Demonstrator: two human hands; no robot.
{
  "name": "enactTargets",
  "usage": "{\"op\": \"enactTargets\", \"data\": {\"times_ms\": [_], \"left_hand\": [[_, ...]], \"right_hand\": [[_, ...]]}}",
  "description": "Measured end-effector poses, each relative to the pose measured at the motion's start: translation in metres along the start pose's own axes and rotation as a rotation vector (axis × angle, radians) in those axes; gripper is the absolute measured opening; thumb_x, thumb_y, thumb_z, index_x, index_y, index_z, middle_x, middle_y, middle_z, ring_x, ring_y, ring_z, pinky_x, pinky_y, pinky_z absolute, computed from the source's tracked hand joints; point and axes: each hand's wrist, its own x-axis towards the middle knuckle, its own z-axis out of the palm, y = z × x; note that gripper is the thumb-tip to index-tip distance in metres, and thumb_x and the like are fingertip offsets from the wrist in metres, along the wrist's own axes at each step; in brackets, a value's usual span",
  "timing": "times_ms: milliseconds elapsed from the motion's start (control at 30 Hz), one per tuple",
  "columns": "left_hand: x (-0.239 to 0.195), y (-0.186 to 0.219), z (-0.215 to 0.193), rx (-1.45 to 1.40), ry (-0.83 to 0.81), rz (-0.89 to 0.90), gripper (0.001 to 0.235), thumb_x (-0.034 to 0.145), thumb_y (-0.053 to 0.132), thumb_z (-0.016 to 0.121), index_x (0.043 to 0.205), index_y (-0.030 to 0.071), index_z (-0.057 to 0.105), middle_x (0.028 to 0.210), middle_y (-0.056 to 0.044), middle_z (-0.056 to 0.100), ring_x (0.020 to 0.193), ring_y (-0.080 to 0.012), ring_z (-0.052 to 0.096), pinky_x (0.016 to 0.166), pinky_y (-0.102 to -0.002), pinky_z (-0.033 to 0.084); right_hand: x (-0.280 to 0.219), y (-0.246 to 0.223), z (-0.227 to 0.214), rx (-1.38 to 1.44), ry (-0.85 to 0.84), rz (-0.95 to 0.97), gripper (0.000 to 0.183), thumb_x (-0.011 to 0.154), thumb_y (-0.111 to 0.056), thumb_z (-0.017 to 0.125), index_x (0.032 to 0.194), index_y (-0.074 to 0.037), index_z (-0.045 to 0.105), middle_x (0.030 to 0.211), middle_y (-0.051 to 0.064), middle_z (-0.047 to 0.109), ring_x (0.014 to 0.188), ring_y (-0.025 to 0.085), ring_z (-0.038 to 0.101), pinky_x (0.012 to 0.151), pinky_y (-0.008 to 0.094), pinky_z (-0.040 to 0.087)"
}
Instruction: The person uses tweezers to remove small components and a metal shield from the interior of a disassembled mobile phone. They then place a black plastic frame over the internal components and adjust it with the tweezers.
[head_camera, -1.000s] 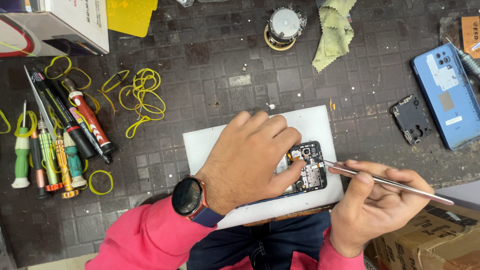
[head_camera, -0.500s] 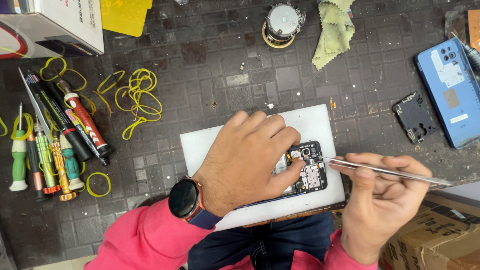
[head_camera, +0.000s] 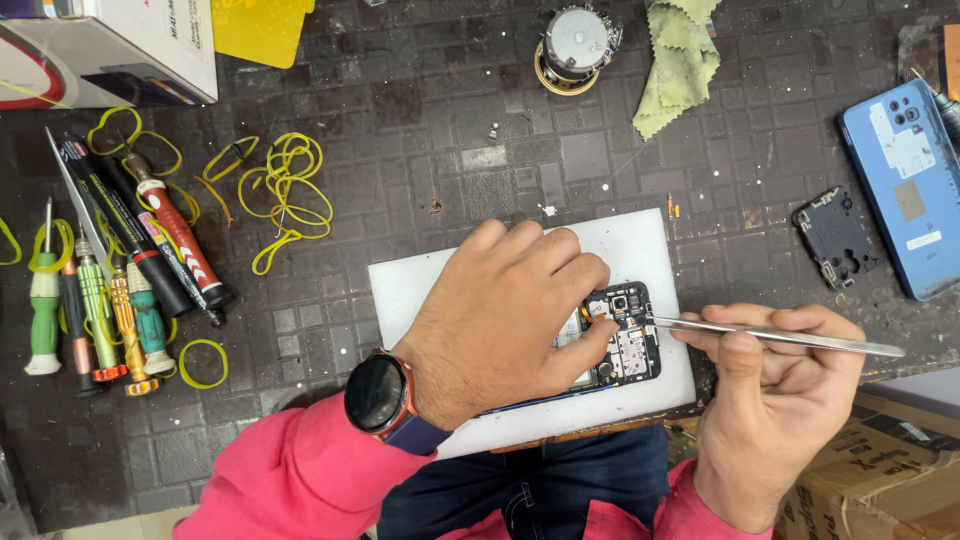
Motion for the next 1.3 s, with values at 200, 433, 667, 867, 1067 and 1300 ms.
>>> {"op": "enactTargets", "data": {"times_ms": [200, 433, 667, 867, 1067, 1300], "left_hand": [[-0.0004, -0.0004, 0.0000, 0.003, -0.002, 0.007, 0.027, 0.088, 0.033, 0.074, 0.101, 0.010, 0.069, 0.090, -0.006, 0.059, 0.087, -0.0258, 0.057, 0.077, -0.040, 0.040], [-0.0007, 0.0005, 0.0008, 0.034, 0.002, 0.018, 0.028, 0.088, 0.033, 0.074, 0.101, 0.009, 0.068, 0.091, -0.006, 0.059, 0.088, -0.0263, 0.057, 0.077, -0.040, 0.039], [-0.0010, 0.0012, 0.0008, 0.043, -0.006, 0.019, 0.028, 0.088, 0.033, 0.073, 0.102, 0.009, 0.067, 0.092, -0.006, 0.058, 0.089, -0.0260, 0.057, 0.077, -0.040, 0.040], [-0.0009, 0.0010, 0.0001, 0.039, -0.006, 0.023, 0.029, 0.088, 0.033, 0.074, 0.103, 0.009, 0.067, 0.092, -0.006, 0.058, 0.089, -0.0262, 0.056, 0.077, -0.040, 0.039], [-0.0007, 0.0012, 0.0002, 0.026, -0.012, 0.019, 0.030, 0.089, 0.034, 0.074, 0.103, 0.009, 0.067, 0.093, -0.006, 0.058, 0.089, -0.0259, 0.056, 0.077, -0.040, 0.039], [-0.0002, 0.0010, -0.0006, 0.022, -0.008, 0.022, 0.029, 0.089, 0.034, 0.074, 0.103, 0.009, 0.067, 0.093, -0.006, 0.058, 0.089, -0.0257, 0.056, 0.078, -0.040, 0.039]], "right_hand": [[-0.0010, 0.0005, -0.0012, -0.021, 0.006, 0.003, 0.026, 0.116, 0.003, 0.064, 0.127, 0.000, 0.041, 0.107, 0.023, 0.067, 0.094, 0.024, 0.072, 0.091, 0.038, 0.066], [-0.0013, -0.0012, 0.0028, -0.043, 0.035, 0.005, 0.026, 0.115, 0.003, 0.065, 0.126, 0.000, 0.041, 0.105, 0.023, 0.067, 0.094, 0.023, 0.072, 0.089, 0.038, 0.067], [-0.0033, -0.0021, -0.0009, -0.034, -0.065, -0.011, 0.029, 0.112, 0.002, 0.068, 0.124, -0.002, 0.042, 0.105, 0.025, 0.070, 0.092, 0.025, 0.075, 0.089, 0.036, 0.066], [-0.0040, 0.0016, -0.0014, -0.064, -0.072, -0.015, 0.033, 0.108, 0.005, 0.070, 0.124, -0.002, 0.043, 0.107, 0.026, 0.070, 0.093, 0.024, 0.075, 0.088, 0.035, 0.065], [-0.0044, 0.0017, -0.0012, -0.085, -0.073, -0.018, 0.033, 0.108, 0.004, 0.071, 0.124, -0.002, 0.042, 0.106, 0.026, 0.070, 0.093, 0.024, 0.075, 0.087, 0.033, 0.065], [-0.0045, 0.0003, 0.0005, -0.099, -0.069, -0.018, 0.034, 0.108, 0.004, 0.071, 0.123, -0.002, 0.042, 0.105, 0.025, 0.071, 0.092, 0.024, 0.075, 0.087, 0.033, 0.065]]}}
